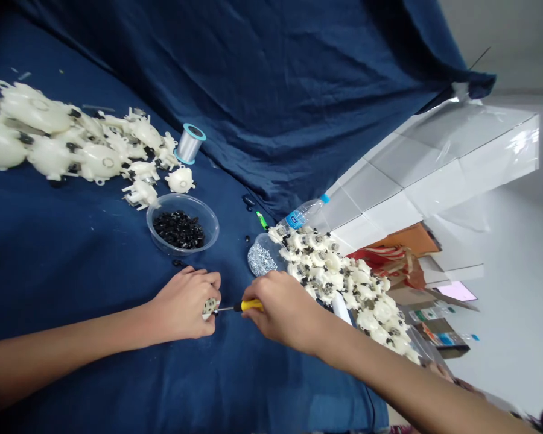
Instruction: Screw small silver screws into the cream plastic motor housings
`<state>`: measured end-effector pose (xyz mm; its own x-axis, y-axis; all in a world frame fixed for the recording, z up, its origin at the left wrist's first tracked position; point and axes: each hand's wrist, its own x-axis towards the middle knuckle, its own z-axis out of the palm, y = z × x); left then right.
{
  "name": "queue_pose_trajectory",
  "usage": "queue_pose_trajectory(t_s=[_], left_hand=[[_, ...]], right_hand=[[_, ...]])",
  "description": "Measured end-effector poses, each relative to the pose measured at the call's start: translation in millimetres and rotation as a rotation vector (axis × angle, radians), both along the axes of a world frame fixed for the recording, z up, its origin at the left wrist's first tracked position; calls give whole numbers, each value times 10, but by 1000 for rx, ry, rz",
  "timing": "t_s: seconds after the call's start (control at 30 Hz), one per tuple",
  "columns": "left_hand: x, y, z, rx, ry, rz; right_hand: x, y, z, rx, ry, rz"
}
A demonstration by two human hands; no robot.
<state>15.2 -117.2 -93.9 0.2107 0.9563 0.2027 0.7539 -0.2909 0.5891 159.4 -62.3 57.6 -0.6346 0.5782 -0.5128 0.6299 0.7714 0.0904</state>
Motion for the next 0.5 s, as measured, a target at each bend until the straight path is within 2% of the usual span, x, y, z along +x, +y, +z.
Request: queue_pose_trajectory(t_s=[0.1,0.17,0.23,0.37,0.5], left_hand=[[2,7,-13,3,-4,-2],[1,14,-20,5,-4,-4],[1,20,-26,5,-3,-3],[3,20,-32,6,2,-7],[-3,8,-33,16,1,-8]], right_hand=[[35,-29,-12,31,-39,154],[34,-38,-26,40,-23,161],[6,-25,-46,-4,8,47],[-87,83,-91,-131,-6,-293],[-117,186,-84,-230,-54,-377]])
